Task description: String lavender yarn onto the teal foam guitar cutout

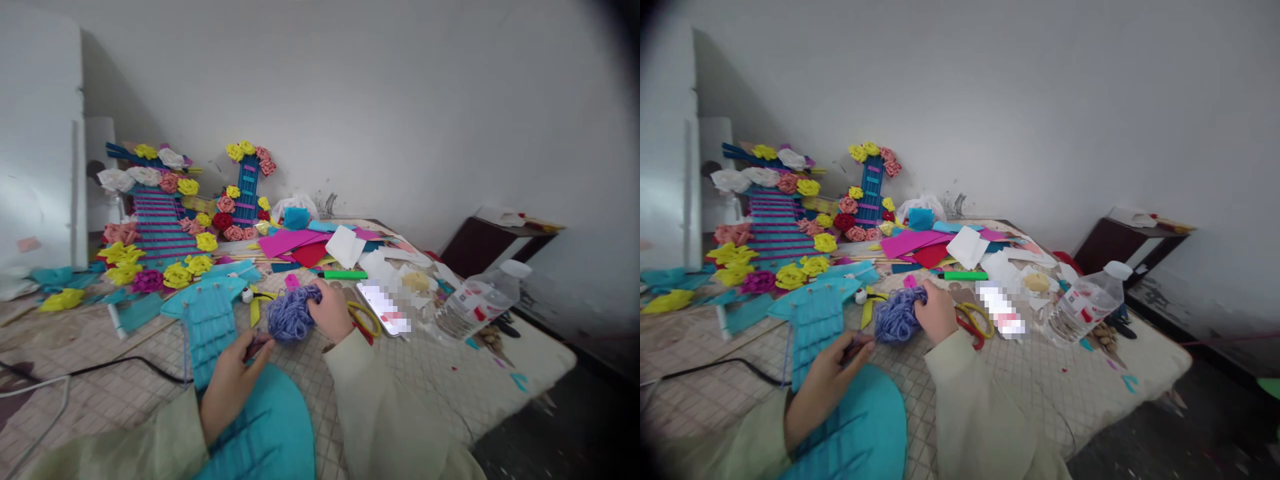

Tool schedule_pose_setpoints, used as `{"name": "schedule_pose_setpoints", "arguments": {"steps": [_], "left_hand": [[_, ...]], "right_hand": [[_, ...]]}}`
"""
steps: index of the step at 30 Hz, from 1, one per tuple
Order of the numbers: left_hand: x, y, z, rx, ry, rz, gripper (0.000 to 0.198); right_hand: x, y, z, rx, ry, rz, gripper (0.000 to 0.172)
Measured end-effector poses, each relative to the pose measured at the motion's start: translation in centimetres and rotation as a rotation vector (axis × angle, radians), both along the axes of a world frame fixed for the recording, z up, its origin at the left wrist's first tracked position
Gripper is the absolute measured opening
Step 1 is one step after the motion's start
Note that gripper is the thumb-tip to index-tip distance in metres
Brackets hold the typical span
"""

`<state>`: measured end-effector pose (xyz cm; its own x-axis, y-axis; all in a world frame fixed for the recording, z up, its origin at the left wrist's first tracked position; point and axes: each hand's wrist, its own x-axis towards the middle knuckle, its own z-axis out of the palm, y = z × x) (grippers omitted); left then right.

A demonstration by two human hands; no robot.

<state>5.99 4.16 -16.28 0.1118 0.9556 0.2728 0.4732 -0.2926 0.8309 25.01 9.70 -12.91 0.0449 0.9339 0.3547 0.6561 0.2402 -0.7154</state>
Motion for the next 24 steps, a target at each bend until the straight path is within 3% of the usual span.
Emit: {"name": "schedule_pose_setpoints", "arguments": {"steps": [4,6,11,13,15,18,21,24], "left_hand": [[0.0,-0.3,0.1,-0.004,0.011,-0.002,0.028],[-0.1,-0.3,0.1,-0.007,0.016,-0.006,0.027],[-0.3,0.1,-0.1,-0.017,0.029,0.011,0.026],[-0.2,0.2,-0.1,-0.022,0.033,0.005,0.026],[-0.1,0.3,-0.2,-0.029,0.042,-0.016,0.026],[0.1,0.4,-0.2,-0.04,0.058,-0.047,0.025],[0.1,0.4,-0.3,-0.045,0.069,-0.053,0.025],[0.0,0.3,-0.4,-0.047,0.081,-0.058,0.024]], "right_hand": [[2.1,1.7,-0.8,-0.012,0.092,-0.079,0.024],[3.0,2.2,-1.2,-0.069,0.16,-0.039,0.025],[4.7,1.5,0.1,-0.262,0.3,0.357,0.036],[5.0,0.7,1.4,-0.264,0.362,0.497,0.053],[4.5,-0.1,2.5,-0.188,0.4,0.548,0.057],[2.1,-1.1,2.9,-0.086,0.2,0.556,0.043],[-0.8,-1.8,1.6,-0.05,-0.194,0.539,0.039],[-2.0,-1.8,0.1,-0.053,-0.298,0.482,0.018]]}}
